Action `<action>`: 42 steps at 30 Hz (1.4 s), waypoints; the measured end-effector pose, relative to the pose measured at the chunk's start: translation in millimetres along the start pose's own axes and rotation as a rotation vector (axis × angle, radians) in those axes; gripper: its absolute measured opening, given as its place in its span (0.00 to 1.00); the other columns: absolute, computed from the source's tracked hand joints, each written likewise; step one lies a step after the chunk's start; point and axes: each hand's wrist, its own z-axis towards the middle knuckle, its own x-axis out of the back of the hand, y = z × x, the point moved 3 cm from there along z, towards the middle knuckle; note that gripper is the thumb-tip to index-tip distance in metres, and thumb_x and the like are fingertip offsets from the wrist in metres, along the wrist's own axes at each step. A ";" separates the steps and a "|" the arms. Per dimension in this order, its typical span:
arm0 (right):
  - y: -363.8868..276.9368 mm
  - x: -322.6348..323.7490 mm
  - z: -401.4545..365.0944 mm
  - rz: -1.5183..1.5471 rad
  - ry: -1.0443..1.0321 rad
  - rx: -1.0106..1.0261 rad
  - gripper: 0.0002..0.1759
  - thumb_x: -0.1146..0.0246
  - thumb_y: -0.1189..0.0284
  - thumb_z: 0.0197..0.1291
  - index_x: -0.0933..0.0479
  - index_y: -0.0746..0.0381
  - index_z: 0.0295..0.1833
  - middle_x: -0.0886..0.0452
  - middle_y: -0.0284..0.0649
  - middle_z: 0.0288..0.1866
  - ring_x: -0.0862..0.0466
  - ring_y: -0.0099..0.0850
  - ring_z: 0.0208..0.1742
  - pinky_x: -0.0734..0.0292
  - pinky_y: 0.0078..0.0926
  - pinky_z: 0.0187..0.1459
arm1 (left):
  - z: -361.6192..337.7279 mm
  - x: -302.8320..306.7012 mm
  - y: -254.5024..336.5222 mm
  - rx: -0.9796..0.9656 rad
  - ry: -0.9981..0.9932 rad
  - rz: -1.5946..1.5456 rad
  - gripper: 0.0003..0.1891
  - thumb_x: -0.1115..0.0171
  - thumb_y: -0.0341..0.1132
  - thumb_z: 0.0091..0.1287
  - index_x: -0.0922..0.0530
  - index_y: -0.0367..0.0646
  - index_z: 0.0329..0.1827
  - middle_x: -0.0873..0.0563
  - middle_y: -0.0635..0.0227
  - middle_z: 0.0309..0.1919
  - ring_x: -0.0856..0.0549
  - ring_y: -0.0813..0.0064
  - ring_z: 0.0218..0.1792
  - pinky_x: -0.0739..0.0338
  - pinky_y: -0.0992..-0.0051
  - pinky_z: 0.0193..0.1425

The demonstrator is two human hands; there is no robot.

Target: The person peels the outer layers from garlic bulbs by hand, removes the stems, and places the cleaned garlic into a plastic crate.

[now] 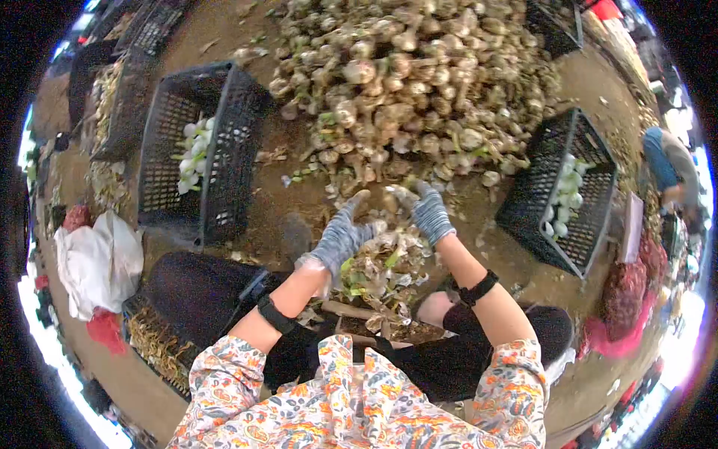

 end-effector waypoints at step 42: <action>-86.7 97.1 -144.3 0.369 0.012 0.183 0.15 0.37 0.69 0.55 0.24 0.67 0.45 0.20 0.36 0.33 0.24 0.19 0.35 0.27 0.22 0.39 | -47.1 -49.1 118.4 -0.063 -0.532 -0.575 0.27 0.40 0.39 0.62 0.35 0.37 0.62 0.27 0.63 0.56 0.28 0.75 0.55 0.35 0.74 0.61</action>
